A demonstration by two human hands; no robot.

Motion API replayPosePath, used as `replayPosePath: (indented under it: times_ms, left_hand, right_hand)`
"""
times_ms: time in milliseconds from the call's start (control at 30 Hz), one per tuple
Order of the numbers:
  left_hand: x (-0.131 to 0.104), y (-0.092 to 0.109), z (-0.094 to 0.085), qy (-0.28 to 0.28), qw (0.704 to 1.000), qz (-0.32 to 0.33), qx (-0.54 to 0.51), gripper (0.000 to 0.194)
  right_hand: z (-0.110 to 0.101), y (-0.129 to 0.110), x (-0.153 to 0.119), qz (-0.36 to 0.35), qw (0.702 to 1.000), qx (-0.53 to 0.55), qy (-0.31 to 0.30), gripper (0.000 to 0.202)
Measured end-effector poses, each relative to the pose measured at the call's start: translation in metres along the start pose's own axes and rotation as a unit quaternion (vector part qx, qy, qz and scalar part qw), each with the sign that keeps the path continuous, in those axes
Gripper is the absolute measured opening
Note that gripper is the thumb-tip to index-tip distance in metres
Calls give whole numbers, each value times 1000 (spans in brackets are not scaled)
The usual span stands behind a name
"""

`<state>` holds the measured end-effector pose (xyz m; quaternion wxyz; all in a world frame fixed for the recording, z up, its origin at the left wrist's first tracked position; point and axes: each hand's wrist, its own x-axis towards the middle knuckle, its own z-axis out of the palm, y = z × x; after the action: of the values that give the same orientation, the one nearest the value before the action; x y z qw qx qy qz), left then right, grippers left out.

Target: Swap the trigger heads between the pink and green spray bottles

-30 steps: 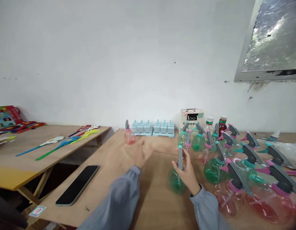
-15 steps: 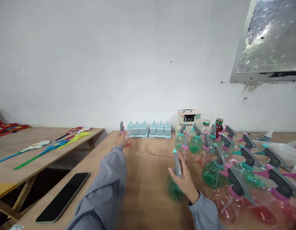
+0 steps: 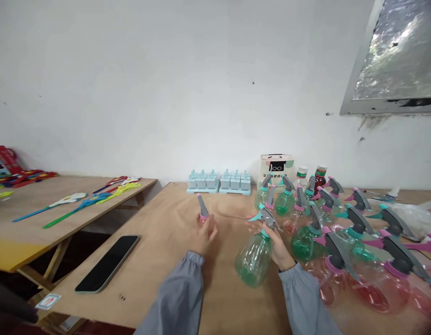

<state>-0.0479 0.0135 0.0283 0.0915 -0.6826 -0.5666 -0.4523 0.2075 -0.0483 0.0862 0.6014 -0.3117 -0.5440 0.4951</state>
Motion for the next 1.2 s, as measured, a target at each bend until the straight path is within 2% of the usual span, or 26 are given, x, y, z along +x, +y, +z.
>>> replayPosePath:
  times_ms: [133,267,367,467,700,800,967,1067,1200]
  left_hand:
    - [-30,28,-2,-6,1000,23,-11,37]
    - [-33,50,3,-16,998,58,-17,37]
    - [-31,58,6,-23,994,100,-34,38]
    - [-31,59,6,-27,992,117,-44,39]
    - [-35,53,1,-41,992,110,-45,44]
    - [-34,51,2,-47,993,104,-39,43]
    - [-33,47,3,-35,985,167,-31,42]
    - [-33,47,4,-7,981,192,-28,44]
    - [-33,47,6,12,978,208,-32,47]
  right_hand:
    - [1,-5,2,4,1000,18,-13,56]
    - [2,-5,1,13,999,30,-8,55]
    - [3,-7,-2,6,1000,18,-14,55]
    - [4,-7,-4,-4,999,31,-12,51]
    - [5,-5,-4,2,999,42,-19,44]
    - [4,-5,-3,-13,999,35,2,42]
    - [4,-6,-3,-29,996,78,32,41]
    - [4,-7,-4,-19,990,129,55,28]
    - [5,-5,-5,-31,988,126,81,22]
